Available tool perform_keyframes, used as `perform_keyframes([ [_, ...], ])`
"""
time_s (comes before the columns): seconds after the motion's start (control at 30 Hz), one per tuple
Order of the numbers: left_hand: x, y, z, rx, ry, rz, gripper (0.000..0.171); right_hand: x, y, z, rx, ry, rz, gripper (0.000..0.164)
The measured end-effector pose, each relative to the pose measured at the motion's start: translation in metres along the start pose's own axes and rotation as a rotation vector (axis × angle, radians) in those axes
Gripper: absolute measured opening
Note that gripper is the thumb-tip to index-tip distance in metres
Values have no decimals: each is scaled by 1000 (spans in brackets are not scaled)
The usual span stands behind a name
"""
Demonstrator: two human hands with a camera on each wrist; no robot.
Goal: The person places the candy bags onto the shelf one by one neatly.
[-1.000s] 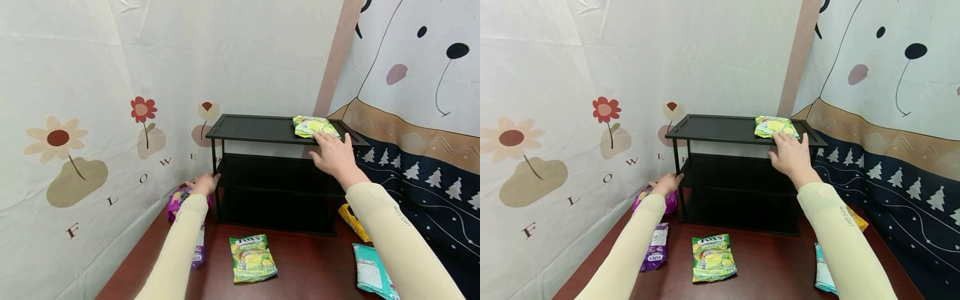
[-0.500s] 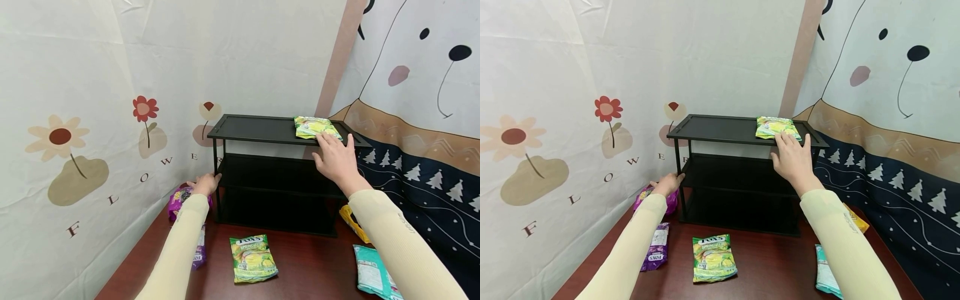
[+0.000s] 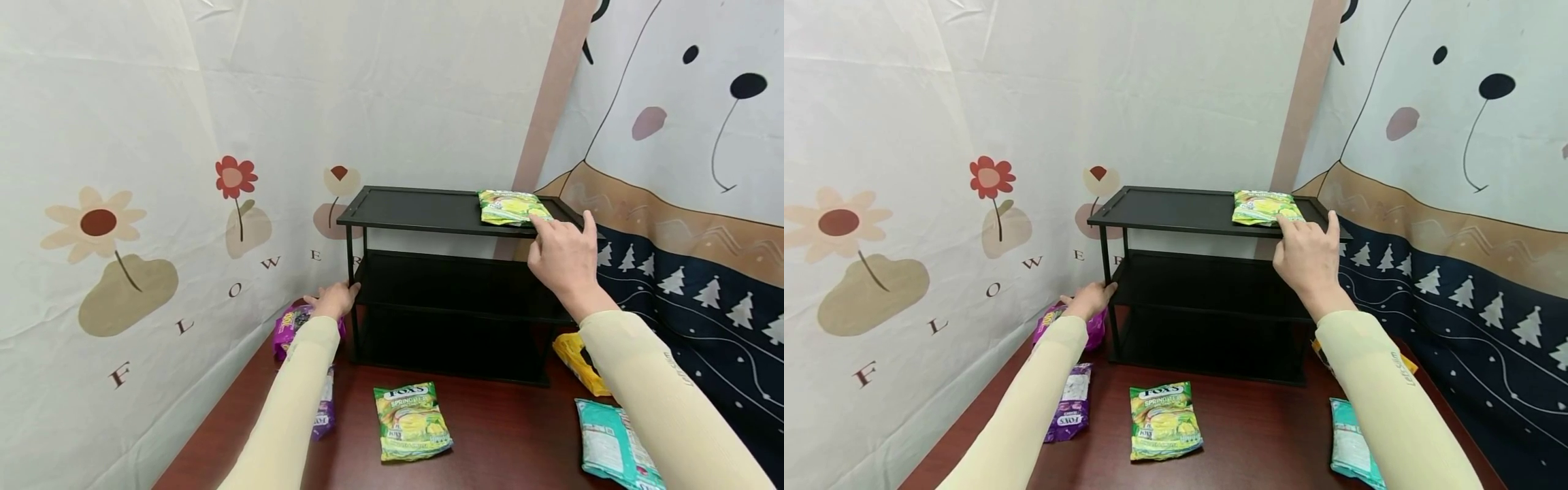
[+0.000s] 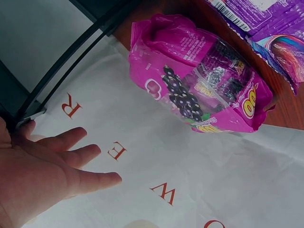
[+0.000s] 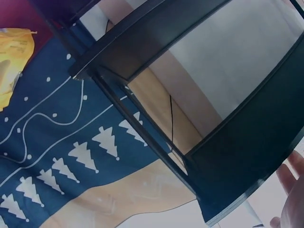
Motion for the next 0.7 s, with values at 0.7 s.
perform_keyframes([
  [0.7, -1, 3, 4, 3, -7, 10, 58, 49, -16, -17, -70, 348, 54, 70],
])
Point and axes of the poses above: each hand's wrist, its own z-axis towards the middle knuckle, its own y-axis out of the palm, x = y × z, the point moved 4 cm from there along z, towards the middle knuckle, and after that the axes turned 6 degrees about -y, right-handed, at the moved point
